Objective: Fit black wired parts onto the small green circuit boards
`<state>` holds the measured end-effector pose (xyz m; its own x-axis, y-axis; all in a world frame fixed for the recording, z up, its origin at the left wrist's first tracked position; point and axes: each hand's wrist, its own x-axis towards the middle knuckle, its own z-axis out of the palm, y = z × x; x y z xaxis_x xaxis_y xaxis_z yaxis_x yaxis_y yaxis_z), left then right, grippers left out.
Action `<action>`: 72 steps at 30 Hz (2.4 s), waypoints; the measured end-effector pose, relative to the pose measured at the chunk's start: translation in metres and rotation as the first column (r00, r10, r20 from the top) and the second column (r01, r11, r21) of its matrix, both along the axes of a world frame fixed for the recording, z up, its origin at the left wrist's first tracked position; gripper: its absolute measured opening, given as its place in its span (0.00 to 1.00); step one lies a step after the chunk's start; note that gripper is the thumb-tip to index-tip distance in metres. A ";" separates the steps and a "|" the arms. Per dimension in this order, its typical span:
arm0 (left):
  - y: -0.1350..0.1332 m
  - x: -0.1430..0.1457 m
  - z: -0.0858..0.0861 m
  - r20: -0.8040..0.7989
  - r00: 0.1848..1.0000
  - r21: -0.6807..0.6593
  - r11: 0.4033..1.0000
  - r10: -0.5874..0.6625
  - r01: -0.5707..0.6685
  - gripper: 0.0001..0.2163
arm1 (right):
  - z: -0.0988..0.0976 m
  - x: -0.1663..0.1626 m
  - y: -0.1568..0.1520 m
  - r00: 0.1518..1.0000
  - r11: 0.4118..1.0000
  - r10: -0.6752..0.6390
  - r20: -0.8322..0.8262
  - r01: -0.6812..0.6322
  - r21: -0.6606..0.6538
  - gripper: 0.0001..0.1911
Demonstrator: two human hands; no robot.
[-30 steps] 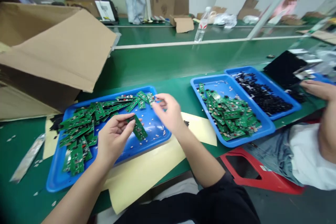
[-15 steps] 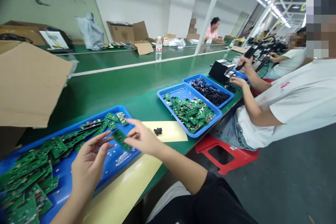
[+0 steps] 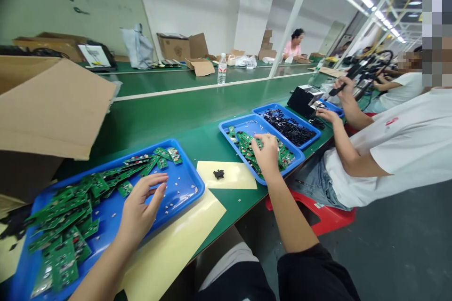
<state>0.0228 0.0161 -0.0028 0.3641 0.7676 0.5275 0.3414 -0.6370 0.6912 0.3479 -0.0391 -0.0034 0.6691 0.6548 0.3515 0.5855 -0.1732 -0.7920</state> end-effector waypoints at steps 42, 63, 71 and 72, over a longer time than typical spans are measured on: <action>-0.056 0.132 -0.044 -0.571 0.804 0.080 0.964 -0.165 0.254 0.21 | -0.074 -0.056 -0.021 0.930 0.932 0.361 0.066 -0.359 -0.043 0.17; -0.048 0.141 -0.055 -0.690 0.723 0.203 0.967 0.032 0.152 0.13 | -0.064 -0.047 -0.018 0.907 0.940 0.300 0.294 -0.228 -0.254 0.18; -0.110 0.080 -0.016 -0.674 0.738 0.194 0.961 -0.016 0.199 0.17 | -0.068 -0.048 -0.032 0.912 0.946 0.309 0.269 -0.266 -0.185 0.20; -0.122 0.063 -0.013 -0.674 0.738 0.176 0.964 -0.030 0.200 0.15 | -0.069 -0.049 -0.034 0.917 0.952 0.294 0.269 -0.254 -0.172 0.21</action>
<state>0.0853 -0.1064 -0.0159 0.7624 0.5890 0.2680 0.5698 -0.8073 0.1535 0.2992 -0.0727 -0.0728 0.3394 0.8512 0.4004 0.8239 -0.0636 -0.5631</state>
